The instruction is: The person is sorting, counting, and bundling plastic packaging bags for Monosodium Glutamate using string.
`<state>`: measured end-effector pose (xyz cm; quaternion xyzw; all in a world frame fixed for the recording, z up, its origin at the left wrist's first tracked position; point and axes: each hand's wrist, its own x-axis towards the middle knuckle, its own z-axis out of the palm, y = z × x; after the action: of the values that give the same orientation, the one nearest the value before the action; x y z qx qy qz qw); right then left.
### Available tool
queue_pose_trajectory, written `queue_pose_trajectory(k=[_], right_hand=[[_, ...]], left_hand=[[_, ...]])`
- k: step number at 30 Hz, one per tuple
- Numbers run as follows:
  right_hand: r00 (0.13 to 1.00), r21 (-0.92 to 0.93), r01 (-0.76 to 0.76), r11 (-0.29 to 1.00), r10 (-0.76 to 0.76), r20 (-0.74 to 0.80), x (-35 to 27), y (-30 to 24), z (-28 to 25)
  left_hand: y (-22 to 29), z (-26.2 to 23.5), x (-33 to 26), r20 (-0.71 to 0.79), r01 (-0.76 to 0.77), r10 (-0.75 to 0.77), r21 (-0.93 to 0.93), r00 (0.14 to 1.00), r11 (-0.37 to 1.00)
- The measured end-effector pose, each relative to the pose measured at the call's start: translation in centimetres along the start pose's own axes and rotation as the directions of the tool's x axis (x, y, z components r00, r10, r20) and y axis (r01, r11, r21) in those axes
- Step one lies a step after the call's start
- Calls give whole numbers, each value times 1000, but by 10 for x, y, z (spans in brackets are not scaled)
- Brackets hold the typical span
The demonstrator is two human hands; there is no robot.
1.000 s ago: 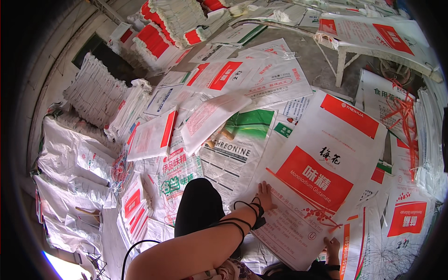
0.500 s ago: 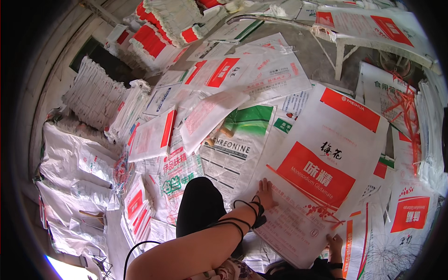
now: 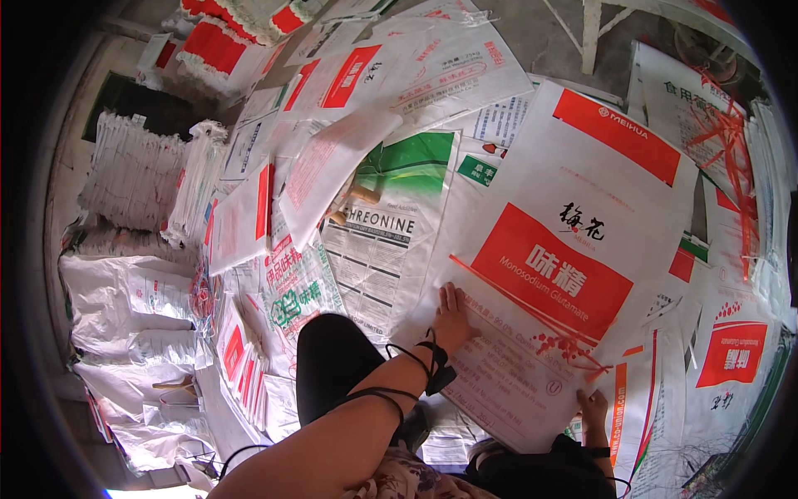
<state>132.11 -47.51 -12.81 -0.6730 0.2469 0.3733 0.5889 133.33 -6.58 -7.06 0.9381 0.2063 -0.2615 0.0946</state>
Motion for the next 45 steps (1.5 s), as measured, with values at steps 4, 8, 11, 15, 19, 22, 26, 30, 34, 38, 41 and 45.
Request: queue_pose_trajectory(k=[4,8,11,15,19,22,26,30,34,38,41,45], right_hand=[[995,-262,64,963,-83,-63,3,31,-64],[982,-114,-162,980,172,84,-2,-16,-3],[969,-75,-233,970,238,71,-13,-53,6],[991,-951,94,295,65,118,-50,-132,5],[976,-808,215,548,-158,152,-117,-204,20],[990,-326,-9,945,55,132,-191,-235,25],[990,-460,8,888,57,128,-306,-254,-9],[897,-648,439,623,-268,351,-376,-168,-129],[946,-241,-324,915,314,-82,-504,-232,-82],[950,-215,-311,926,297,-93,-586,-232,-98],[937,-248,-340,907,306,-167,-626,-232,-79],[949,-713,-16,701,235,210,-645,-272,-13]], left_hand=[[32,9,4,32,-35,36,-47,999,998],[-17,8,0,-16,-58,62,179,998,982],[-19,-23,1,186,-7,65,-298,980,955],[-3,-83,-37,466,175,283,-722,839,669],[-13,-139,-131,95,-172,249,-495,964,852],[-36,-177,-214,377,-248,333,-257,865,934],[-32,-251,-310,474,-203,331,-301,816,932],[-30,-304,-371,249,-459,547,-333,800,824],[-69,-338,-417,35,-418,517,-541,856,730],[-107,-365,-431,0,-296,364,-583,931,757],[-142,-381,-445,-13,-448,474,-352,880,822],[-210,-339,-506,-109,-82,34,-476,993,876]])
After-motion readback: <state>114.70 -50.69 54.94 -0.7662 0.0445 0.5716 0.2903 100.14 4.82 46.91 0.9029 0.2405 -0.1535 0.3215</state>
